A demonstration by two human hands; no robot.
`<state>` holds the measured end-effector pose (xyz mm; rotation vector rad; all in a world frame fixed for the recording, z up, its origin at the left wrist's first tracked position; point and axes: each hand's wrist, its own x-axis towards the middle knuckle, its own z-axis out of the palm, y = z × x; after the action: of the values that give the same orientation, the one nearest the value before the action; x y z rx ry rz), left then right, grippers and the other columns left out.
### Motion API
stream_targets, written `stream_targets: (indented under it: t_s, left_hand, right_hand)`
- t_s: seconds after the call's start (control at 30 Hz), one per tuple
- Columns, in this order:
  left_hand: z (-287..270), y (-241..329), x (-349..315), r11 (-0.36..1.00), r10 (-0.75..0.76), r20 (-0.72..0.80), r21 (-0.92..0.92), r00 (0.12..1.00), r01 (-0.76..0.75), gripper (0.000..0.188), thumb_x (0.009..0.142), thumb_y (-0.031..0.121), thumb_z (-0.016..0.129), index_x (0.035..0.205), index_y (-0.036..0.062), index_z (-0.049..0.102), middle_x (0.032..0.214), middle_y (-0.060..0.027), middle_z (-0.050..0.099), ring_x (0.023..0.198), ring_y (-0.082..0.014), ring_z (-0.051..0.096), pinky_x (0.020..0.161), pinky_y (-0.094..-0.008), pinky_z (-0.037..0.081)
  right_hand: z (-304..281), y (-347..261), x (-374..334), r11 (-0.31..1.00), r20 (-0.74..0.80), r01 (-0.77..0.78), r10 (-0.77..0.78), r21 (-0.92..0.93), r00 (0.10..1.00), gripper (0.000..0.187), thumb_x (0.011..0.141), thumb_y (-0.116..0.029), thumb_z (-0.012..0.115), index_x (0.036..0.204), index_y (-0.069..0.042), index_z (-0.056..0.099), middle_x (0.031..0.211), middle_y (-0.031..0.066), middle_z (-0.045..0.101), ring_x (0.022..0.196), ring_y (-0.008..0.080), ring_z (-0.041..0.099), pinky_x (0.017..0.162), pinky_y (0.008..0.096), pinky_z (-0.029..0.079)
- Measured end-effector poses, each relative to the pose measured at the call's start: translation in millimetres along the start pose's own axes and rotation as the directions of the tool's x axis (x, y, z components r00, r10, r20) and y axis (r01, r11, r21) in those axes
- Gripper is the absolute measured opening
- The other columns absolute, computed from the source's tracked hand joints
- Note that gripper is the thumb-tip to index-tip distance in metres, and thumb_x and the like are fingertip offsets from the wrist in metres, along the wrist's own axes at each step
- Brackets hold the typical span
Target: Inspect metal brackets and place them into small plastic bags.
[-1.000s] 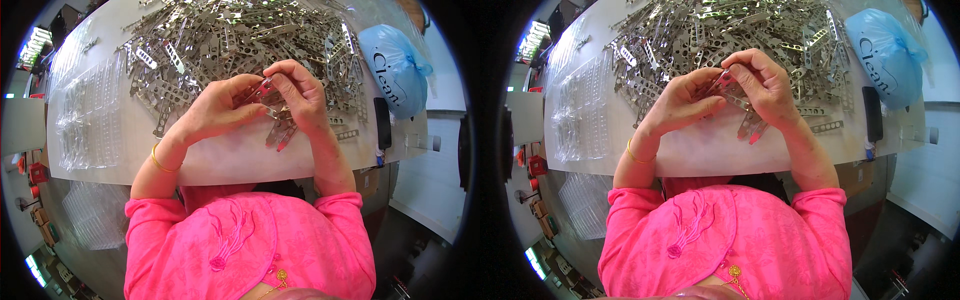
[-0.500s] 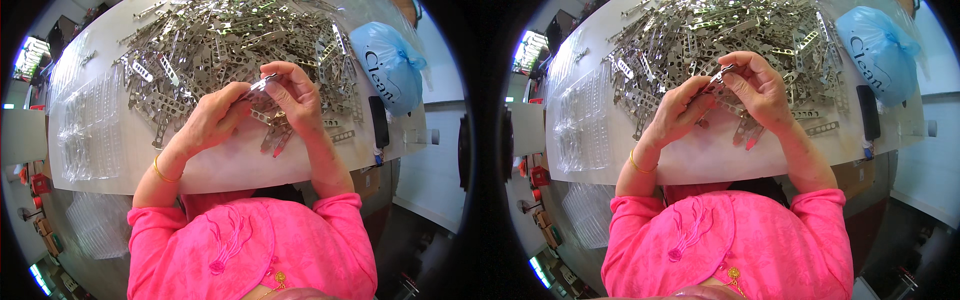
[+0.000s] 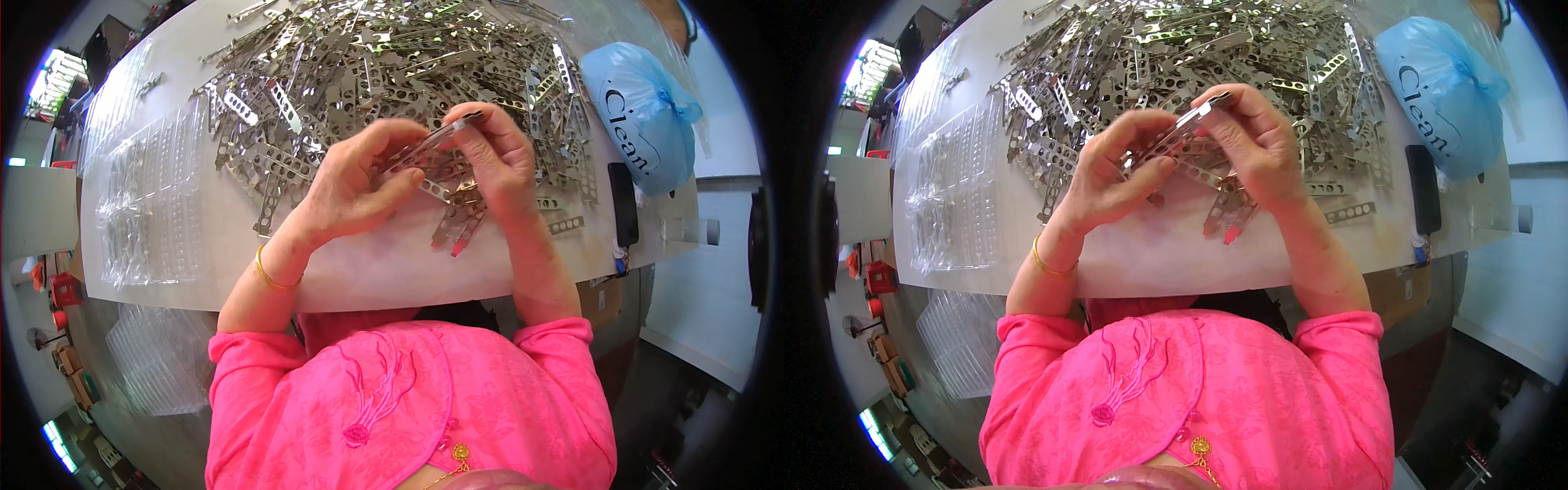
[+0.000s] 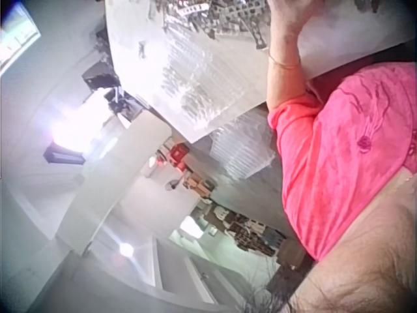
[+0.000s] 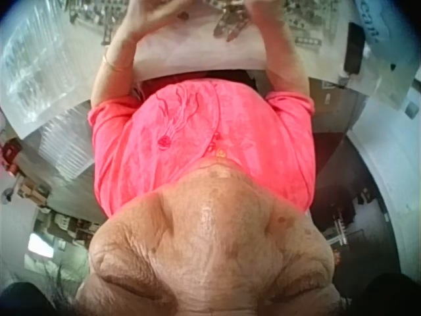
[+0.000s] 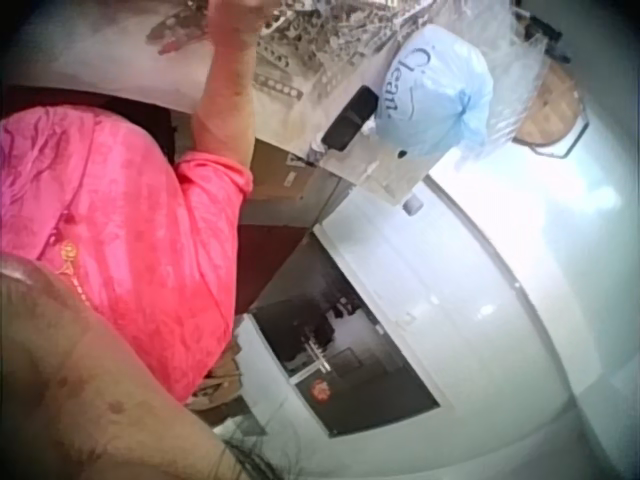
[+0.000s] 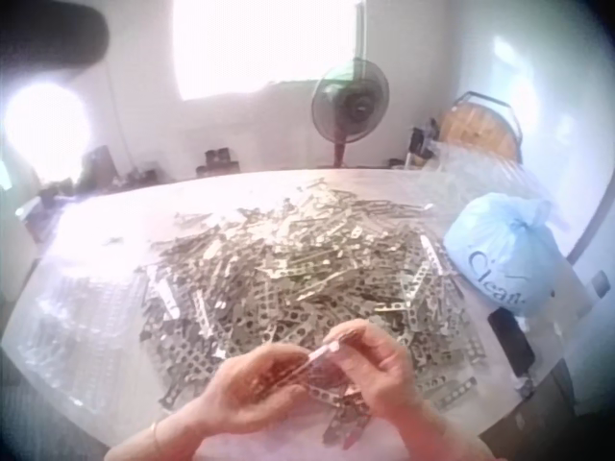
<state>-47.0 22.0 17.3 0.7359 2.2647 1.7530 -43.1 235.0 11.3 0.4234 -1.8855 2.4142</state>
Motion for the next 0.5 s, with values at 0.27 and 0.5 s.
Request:
stream_targets:
  t_s: [0.27,0.5]
  left_hand:
    - [-10,4,1,0.943,0.018,0.049,-0.333,0.999,-0.001,0.063,0.08,0.007,0.064,0.14,0.0003,0.046,0.111,-0.0089,0.062,0.097,-0.0131,0.063,0.08,-0.0252,0.05]
    - [-7,-4,1,0.868,-0.059,0.033,-0.493,0.998,0.068,0.036,0.093,0.002,0.055,0.129,-0.0012,0.052,0.1,-0.005,0.067,0.086,-0.0093,0.063,0.078,-0.024,0.052]
  right_hand:
    - [-16,-2,7,0.965,-0.082,0.015,0.007,0.262,0.997,0.018,0.102,-0.008,0.056,0.116,0.0,0.062,0.102,0.0067,0.067,0.09,0.0137,0.067,0.084,0.029,0.056]
    - [-16,2,9,0.969,-0.074,0.025,-0.007,0.247,0.997,0.019,0.102,-0.008,0.054,0.118,0.0,0.061,0.101,0.0062,0.067,0.088,0.0111,0.067,0.084,0.0305,0.058]
